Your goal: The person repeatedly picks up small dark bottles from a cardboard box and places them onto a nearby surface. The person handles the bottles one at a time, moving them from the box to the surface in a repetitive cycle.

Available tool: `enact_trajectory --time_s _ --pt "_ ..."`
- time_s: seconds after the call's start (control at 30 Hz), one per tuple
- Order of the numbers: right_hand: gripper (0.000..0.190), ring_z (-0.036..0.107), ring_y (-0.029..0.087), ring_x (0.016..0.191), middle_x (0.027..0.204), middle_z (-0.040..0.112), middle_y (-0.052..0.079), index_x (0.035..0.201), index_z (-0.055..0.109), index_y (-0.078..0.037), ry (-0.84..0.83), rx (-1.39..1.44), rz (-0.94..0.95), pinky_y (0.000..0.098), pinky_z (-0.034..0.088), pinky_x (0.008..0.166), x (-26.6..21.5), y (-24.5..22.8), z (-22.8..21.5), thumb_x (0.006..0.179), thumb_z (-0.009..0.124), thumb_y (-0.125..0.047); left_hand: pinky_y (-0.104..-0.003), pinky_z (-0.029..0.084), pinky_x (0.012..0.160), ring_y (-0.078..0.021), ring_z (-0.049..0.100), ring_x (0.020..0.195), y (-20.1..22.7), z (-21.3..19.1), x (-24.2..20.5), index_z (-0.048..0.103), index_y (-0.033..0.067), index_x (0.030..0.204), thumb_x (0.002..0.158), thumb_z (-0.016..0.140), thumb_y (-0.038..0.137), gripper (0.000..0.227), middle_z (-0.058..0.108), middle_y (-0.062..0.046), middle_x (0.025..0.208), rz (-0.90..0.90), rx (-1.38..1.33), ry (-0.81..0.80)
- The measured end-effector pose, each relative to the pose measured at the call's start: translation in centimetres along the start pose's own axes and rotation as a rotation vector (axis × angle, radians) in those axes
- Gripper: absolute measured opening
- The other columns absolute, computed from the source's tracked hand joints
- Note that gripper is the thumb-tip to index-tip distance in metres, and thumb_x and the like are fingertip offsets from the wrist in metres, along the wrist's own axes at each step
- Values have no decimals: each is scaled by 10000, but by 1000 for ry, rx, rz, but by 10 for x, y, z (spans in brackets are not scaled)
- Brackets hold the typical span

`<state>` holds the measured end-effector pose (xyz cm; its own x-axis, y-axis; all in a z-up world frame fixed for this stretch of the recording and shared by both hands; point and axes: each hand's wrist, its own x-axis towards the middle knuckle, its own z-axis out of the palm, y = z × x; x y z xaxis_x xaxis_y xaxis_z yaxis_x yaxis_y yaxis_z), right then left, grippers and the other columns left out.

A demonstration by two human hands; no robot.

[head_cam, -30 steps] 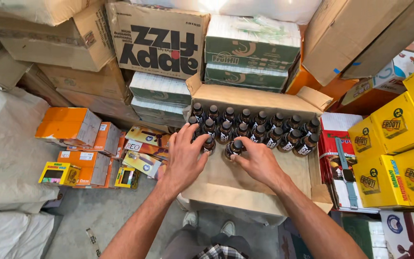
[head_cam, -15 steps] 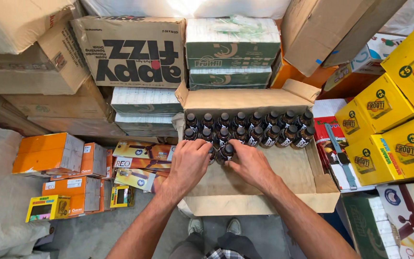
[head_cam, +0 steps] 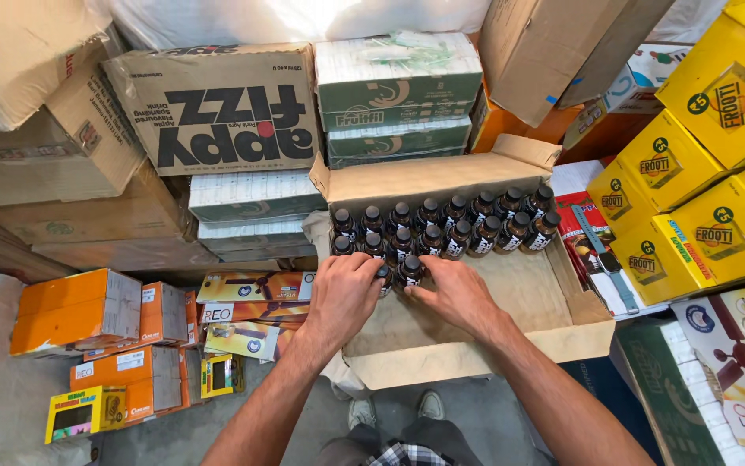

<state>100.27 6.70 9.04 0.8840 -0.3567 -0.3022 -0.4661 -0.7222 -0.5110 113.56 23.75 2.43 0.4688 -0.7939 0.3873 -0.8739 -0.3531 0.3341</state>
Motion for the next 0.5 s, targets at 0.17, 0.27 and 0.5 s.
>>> enact_trajectory --time_s 0.17,0.27,0.5 --pt "593 681 346 1177 1222 725 152 1461 527 -136 97 43 36 548 540 1010 -14 -2 -13 930 686 -347 -404 507 968 -245 701 1048 16 -48 8 684 143 1183 888 722 171 299 670 -34 1082 4 -170 -3" --pt "560 738 277 1082 1158 752 94 1438 560 -196 254 163 73 484 580 942 -28 7 -16 912 704 -320 -395 560 863 -286 726 965 34 -79 17 715 104 1162 907 676 86 259 702 -71 1057 -31 -425 -44" --pt "349 740 186 1043 1107 802 91 1243 732 -107 428 721 201 381 575 939 -104 -4 -30 898 740 -151 -344 553 642 -213 719 715 79 -78 27 750 80 1054 881 710 114 181 735 -72 939 -25 -814 -185"
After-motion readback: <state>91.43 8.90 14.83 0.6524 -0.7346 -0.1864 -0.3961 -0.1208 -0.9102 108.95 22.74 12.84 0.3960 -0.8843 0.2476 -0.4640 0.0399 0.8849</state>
